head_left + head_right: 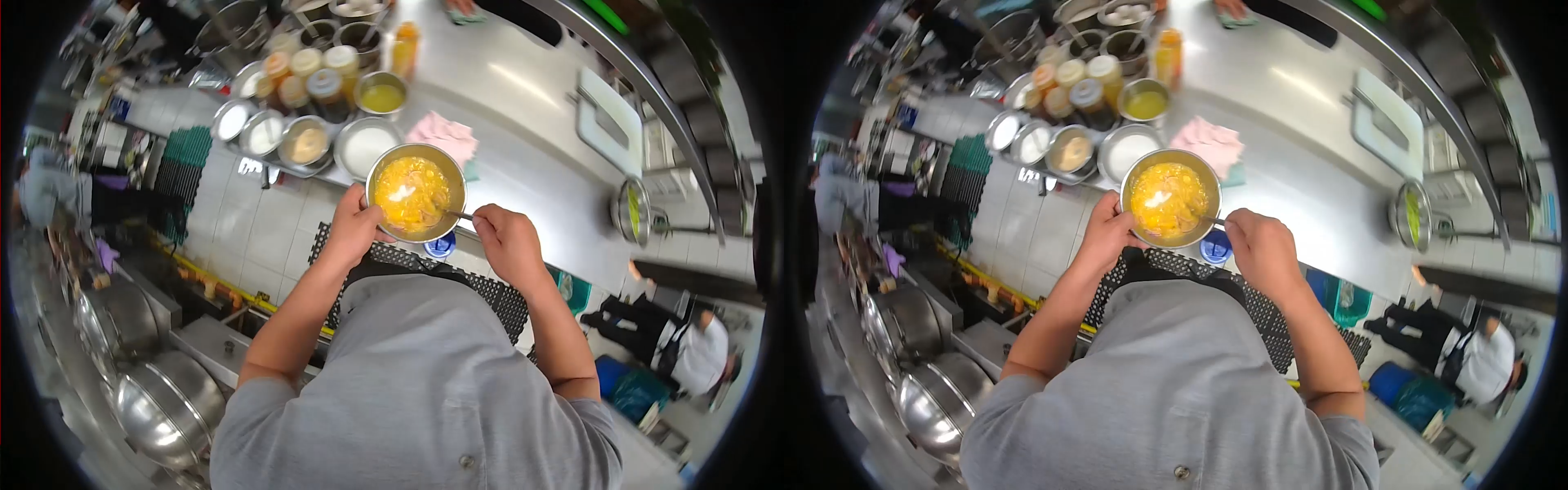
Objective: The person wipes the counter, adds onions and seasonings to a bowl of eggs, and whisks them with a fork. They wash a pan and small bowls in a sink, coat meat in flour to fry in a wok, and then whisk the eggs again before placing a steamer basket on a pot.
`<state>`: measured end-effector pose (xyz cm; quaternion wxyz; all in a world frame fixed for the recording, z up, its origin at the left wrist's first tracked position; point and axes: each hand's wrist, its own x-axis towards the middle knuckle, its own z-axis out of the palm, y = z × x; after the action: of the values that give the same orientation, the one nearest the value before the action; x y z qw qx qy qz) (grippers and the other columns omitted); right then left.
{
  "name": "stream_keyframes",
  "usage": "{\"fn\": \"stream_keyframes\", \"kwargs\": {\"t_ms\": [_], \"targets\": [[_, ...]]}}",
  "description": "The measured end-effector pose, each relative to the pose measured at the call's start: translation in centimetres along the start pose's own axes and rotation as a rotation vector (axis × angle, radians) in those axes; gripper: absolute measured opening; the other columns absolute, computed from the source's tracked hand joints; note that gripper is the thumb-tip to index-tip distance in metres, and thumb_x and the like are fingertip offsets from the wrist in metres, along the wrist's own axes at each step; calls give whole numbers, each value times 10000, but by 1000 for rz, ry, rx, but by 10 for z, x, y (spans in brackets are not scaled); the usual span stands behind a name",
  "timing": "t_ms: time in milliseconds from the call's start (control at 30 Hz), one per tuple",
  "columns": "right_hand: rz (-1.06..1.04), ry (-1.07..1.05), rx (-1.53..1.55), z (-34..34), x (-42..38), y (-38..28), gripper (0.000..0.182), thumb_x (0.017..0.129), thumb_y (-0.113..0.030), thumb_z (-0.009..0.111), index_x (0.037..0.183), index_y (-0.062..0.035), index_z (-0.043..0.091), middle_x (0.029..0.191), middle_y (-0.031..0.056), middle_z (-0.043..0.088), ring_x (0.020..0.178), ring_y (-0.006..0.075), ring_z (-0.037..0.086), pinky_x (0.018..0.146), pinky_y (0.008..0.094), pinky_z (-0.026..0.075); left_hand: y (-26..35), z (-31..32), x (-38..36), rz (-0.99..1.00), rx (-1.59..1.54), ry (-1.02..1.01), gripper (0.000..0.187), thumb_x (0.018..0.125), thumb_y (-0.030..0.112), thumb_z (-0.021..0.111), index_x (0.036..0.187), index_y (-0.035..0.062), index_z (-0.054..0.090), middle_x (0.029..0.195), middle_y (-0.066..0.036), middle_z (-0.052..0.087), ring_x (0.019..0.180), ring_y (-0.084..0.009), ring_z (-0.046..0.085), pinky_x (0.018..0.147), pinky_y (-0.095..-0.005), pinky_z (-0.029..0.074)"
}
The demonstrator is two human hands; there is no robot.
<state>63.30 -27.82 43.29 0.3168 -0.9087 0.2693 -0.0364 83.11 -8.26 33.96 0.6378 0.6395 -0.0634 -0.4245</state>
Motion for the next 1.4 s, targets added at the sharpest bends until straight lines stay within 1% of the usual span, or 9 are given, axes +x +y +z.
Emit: {"fn": "stream_keyframes", "kwargs": {"t_ms": [133, 267, 567, 867, 967, 1067, 1167, 1267, 1400], "targets": [[68, 322, -80, -16, -42, 88, 146, 1014, -146, 659, 1010, -24, 739, 819, 210, 735, 771, 433, 719, 713, 512, 562, -32, 96, 27, -15, 43, -131, 134, 936, -22, 561, 996, 24, 450, 958, -102, 566, 840, -267, 750, 591, -388, 697], [182, 379, 56, -30, -71, 164, 173, 1031, -182, 679, 1031, -26, 753, 778, 204, 713, 698, 390, 695, 662, 456, 543, -67, 184, 49, -54, 60, -232, 128, 937, -29, 551, 998, 17, 450, 978, -130, 585, 814, -280, 752, 579, -385, 693], [375, 364, 33, -52, -92, 264, 207, 1018, -215, 643, 1020, -40, 754, 846, 231, 736, 843, 457, 720, 770, 532, 563, -108, 304, 104, -89, 302, -407, 230, 950, -24, 577, 1172, -51, 525, 1062, -171, 634, 843, -291, 767, 601, -376, 690], [500, 553, 173, -42, -95, 294, 215, 1033, -229, 636, 1040, -49, 753, 831, 222, 730, 825, 444, 717, 768, 519, 569, -109, 336, 156, -109, 539, -566, 262, 961, 3, 613, 1215, 15, 548, 955, -113, 606, 808, -247, 734, 575, -369, 665], [403, 461, -46, -42, -93, 298, 208, 1038, -232, 638, 1050, -61, 755, 864, 203, 739, 827, 427, 719, 765, 511, 575, -103, 339, 175, -31, 637, -591, 225, 974, 44, 653, 1185, 42, 573, 965, -101, 622, 734, -207, 698, 541, -347, 617], [346, 624, -95, -37, -85, 295, 184, 1030, -225, 648, 1044, -74, 752, 915, 188, 749, 843, 415, 724, 767, 507, 578, -98, 337, 179, -11, 545, -557, 189, 983, 93, 689, 1136, 41, 590, 953, -91, 641, 671, -180, 668, 521, -325, 565], [428, 425, -164, -44, -84, 290, 167, 1021, -210, 653, 1036, -78, 753, 958, 177, 758, 858, 409, 729, 771, 501, 580, -94, 328, 179, -22, 600, -502, 188, 988, 144, 707, 1100, 39, 599, 932, -88, 659, 640, -169, 656, 506, -310, 526], [371, 599, -102, -44, -87, 282, 147, 1006, -191, 657, 1018, -76, 748, 927, 182, 752, 844, 413, 725, 767, 507, 576, -92, 314, 167, -148, 667, -578, 229, 981, 186, 728, 1092, 32, 601, 886, -77, 657, 654, -171, 672, 514, -310, 535], [445, 514, -192, -45, -94, 285, 139, 1001, -191, 665, 999, -75, 741, 897, 194, 747, 822, 419, 722, 755, 514, 572, -88, 306, 155, -221, 726, -678, 245, 978, 216, 730, 1051, 23, 598, 895, -92, 678, 682, -178, 698, 538, -313, 554]]}}
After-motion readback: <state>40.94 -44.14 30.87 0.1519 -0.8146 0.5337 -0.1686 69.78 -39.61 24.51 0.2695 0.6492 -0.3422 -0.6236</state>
